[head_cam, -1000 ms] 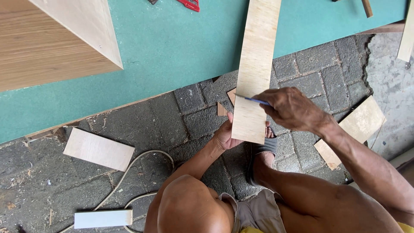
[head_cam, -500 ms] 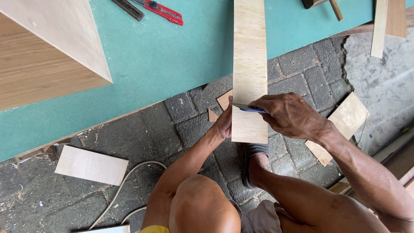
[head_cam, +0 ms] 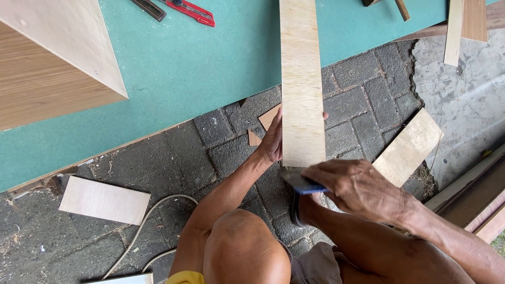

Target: Applying filler or adhesive to wooden strips and smoothing it with a hand scraper on a low workbench.

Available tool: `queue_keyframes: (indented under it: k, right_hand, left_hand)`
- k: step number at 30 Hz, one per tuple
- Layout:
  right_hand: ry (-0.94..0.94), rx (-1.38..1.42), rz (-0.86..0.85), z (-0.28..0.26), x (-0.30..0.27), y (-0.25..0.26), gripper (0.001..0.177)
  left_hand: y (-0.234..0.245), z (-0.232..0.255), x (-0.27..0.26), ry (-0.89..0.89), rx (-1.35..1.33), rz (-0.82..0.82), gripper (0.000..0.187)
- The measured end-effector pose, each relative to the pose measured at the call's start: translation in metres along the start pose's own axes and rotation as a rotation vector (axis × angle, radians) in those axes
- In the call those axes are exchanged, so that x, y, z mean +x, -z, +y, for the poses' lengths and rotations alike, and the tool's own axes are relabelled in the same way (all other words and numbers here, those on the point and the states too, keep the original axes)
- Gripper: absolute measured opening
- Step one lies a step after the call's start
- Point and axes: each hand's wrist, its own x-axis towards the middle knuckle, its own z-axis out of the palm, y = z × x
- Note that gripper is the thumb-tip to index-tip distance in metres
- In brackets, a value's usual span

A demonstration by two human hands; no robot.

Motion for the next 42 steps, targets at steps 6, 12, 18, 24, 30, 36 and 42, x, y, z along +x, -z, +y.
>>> queue_keyframes:
  k: [6,12,18,24,30,36,42]
  right_hand:
    - [0.244,0.682,0.208,0.034,-0.004,0.02,0.048]
    - [-0.016,0.267,0.717,0.124,0.027,0.02,0.025]
    - [0.136,-0.178,0.82,0.153,0.109,-0.027,0.035]
    - [-0.017,-0.468,0.569,0.125,0.053,-0.019,0.02]
    - [-0.175,-0.578,0.449,0.155,0.135,0.031,0.021]
    - [-0.108,-0.171,0.123,0.097,0.133,0.039,0.019]
    - [0.032,-0.049,-0.04,0.038,0.073,0.034,0.018]
  left_hand:
    - [0.013,0.023,-0.013,0.011,0.009,-0.29,0.102]
    - [0.02,0.025,-0.047,0.06,-0.163,-0.403,0.114]
    - [0.034,0.011,-0.046,0.02,-0.238,-0.236,0.102]
    - [0.037,0.016,-0.051,0.021,-0.238,-0.175,0.1]
    - [0.06,0.009,-0.047,-0.042,-0.141,0.106,0.075]
    - [0.115,-0.003,-0.035,-0.083,-0.098,0.215,0.051]
    - [0.121,-0.003,-0.037,-0.054,-0.054,0.2,0.057]
